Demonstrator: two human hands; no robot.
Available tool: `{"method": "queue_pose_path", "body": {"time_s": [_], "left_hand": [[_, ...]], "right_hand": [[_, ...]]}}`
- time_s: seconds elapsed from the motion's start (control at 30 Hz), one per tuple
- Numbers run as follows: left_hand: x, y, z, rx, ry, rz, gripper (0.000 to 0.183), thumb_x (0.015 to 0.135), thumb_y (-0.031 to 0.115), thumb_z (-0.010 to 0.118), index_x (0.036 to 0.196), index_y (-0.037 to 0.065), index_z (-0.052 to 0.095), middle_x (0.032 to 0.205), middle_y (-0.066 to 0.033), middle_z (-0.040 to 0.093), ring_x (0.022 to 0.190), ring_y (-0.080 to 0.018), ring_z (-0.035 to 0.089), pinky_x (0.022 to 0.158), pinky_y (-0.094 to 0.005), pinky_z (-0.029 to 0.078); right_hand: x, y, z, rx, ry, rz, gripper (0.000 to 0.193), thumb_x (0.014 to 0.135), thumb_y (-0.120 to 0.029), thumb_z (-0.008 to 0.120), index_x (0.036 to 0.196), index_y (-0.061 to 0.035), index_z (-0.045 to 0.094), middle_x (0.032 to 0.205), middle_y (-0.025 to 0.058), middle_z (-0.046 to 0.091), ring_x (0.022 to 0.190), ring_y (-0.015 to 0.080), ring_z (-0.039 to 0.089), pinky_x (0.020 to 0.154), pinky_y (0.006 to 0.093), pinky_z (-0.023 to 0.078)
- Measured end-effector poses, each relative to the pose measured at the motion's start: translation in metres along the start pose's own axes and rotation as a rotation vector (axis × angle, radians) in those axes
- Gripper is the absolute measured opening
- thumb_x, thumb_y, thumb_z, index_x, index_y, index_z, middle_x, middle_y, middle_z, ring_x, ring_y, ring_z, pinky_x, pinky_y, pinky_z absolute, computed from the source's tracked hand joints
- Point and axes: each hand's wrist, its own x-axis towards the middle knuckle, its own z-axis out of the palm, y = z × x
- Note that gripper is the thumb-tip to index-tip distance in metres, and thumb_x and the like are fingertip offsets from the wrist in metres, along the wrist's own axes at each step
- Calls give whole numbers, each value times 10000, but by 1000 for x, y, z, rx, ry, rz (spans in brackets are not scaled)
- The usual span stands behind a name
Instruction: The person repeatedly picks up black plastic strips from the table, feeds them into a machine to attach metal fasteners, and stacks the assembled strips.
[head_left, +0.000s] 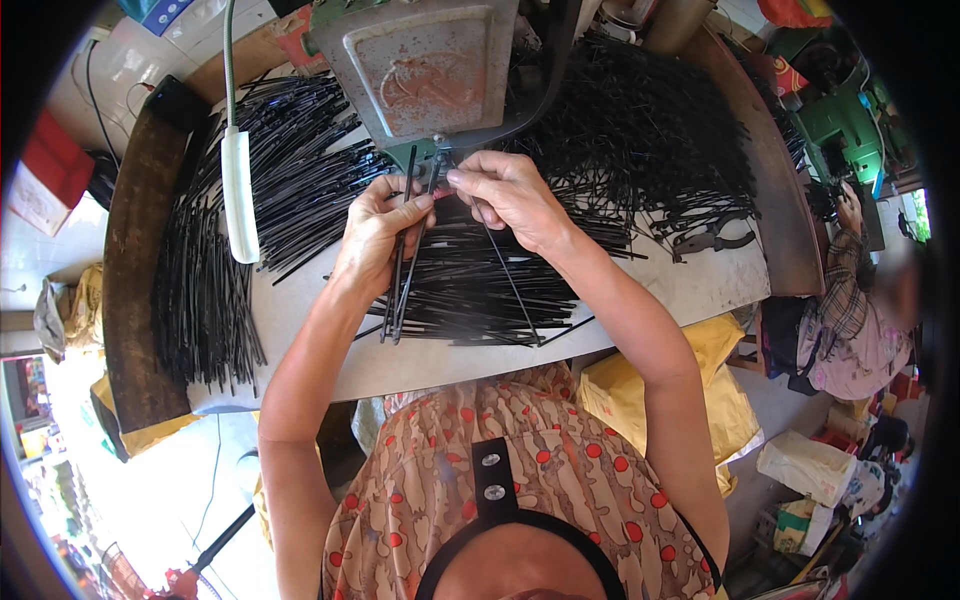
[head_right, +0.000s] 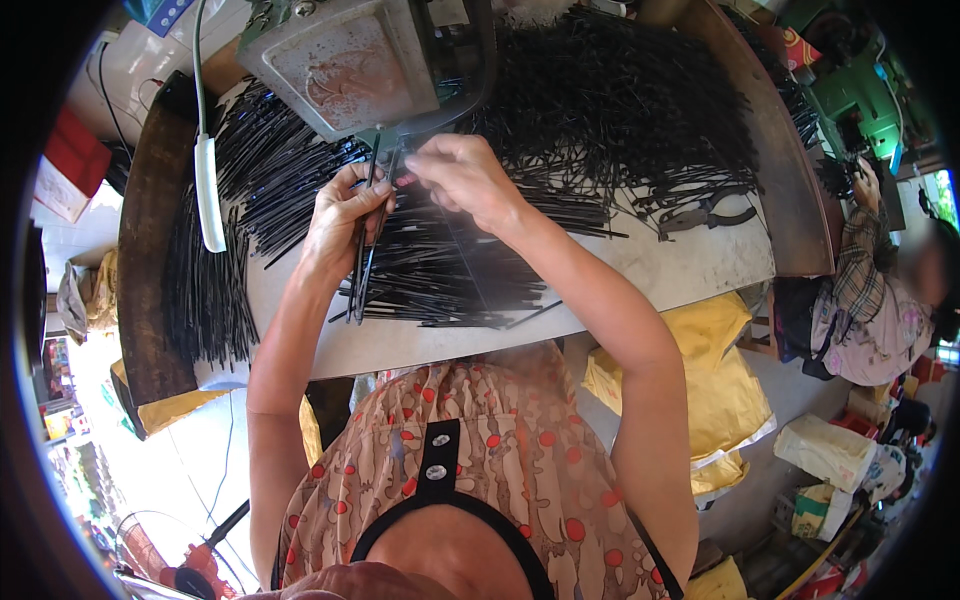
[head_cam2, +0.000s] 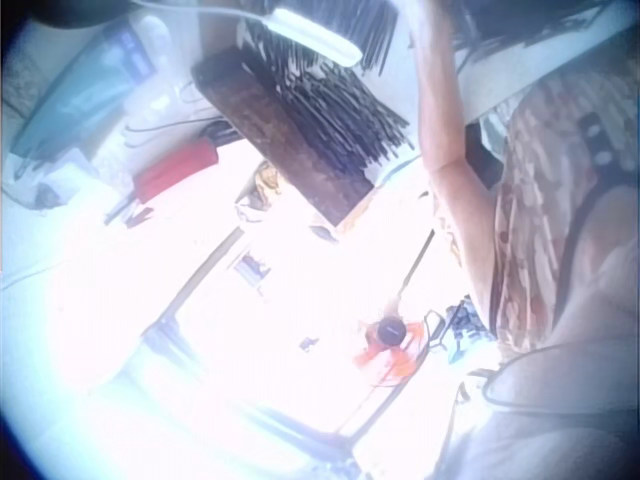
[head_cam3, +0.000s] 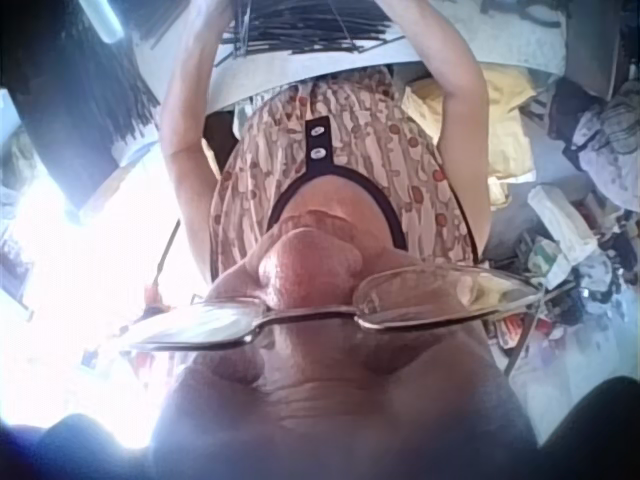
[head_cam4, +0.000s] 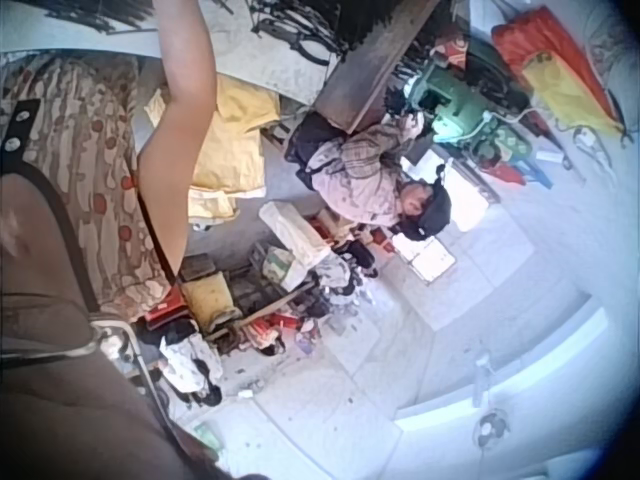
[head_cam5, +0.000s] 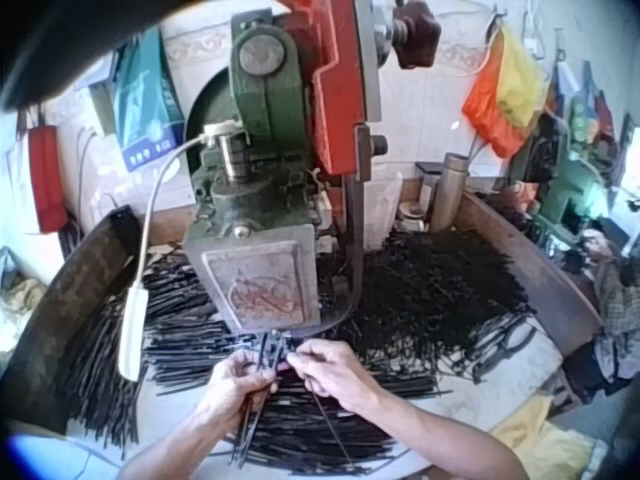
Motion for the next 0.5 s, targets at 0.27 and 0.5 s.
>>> {"method": "queue_pose_path", "body": {"time_s": [0.27, 0.5], "left_hand": [[7, -1, 8, -44, 1, 34, 198, 766, 26, 617, 879, 39, 455, 650, -70, 562, 436, -51, 413, 369, -163, 283], [11, -6, 8, -43, 24, 109, 248, 748, 1, 625, 902, 40, 433, 650, -66, 562, 434, -46, 409, 363, -159, 267]], "right_hand": [[6, 4, 5, 65, 41, -12, 157, 817, -112, 553, 774, 39, 544, 604, 34, 487, 439, 50, 394, 350, 184, 245], [6, 2, 9, 52, 37, -1, 178, 852, -129, 529, 756, 20, 543, 592, 2, 468, 440, 27, 397, 354, 169, 264]]}}
